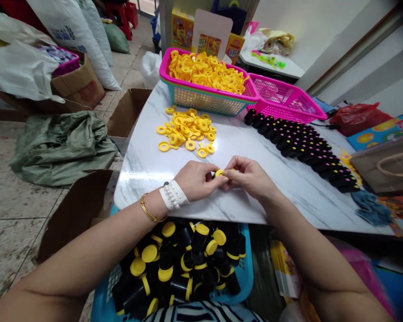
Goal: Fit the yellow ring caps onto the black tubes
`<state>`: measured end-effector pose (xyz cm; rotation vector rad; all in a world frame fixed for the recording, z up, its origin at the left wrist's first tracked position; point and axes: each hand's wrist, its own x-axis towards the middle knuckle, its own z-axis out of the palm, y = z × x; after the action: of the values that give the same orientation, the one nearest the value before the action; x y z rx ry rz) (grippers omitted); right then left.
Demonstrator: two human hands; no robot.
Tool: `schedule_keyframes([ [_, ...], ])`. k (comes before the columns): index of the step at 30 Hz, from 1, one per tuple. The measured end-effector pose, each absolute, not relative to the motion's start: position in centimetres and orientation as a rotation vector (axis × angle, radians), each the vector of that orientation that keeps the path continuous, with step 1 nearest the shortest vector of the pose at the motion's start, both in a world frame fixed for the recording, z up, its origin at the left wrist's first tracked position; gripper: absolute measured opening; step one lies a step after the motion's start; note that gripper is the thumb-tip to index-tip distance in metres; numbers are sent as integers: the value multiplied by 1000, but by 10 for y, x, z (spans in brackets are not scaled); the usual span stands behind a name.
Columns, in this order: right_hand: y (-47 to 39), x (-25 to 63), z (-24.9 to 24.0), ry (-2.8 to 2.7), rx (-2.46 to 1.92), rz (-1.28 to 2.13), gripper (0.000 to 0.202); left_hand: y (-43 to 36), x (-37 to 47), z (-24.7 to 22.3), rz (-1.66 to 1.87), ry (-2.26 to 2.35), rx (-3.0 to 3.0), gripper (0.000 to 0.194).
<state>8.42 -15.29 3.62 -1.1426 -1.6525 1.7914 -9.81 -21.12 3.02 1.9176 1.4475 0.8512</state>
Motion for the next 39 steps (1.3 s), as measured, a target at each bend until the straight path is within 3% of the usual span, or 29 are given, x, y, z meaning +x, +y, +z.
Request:
schedule_keyframes([
  [5, -153, 84, 33, -1642, -1159, 1770, 23, -201, -95, 32, 763, 1365, 1609, 27],
  [12, -150, 89, 30, -1719, -1031, 1869, 31, -213, -97, 30, 867, 1391, 1729, 25],
  [24, -153, 85, 42, -1596, -1044, 2025, 37, -197, -95, 39, 698, 1343, 1414, 27],
  [30, -155, 83, 38, -1518, -1121, 1968, 40, -204, -98, 31, 806, 1357, 1669, 21],
  [34, -159, 87, 28, -1540, -1104, 1875, 39, -219, -97, 21, 867, 1349, 1922, 37],
  [39, -157, 88, 31, -1572, -1078, 1969, 41, -221, -93, 19, 943, 1449, 2148, 18],
])
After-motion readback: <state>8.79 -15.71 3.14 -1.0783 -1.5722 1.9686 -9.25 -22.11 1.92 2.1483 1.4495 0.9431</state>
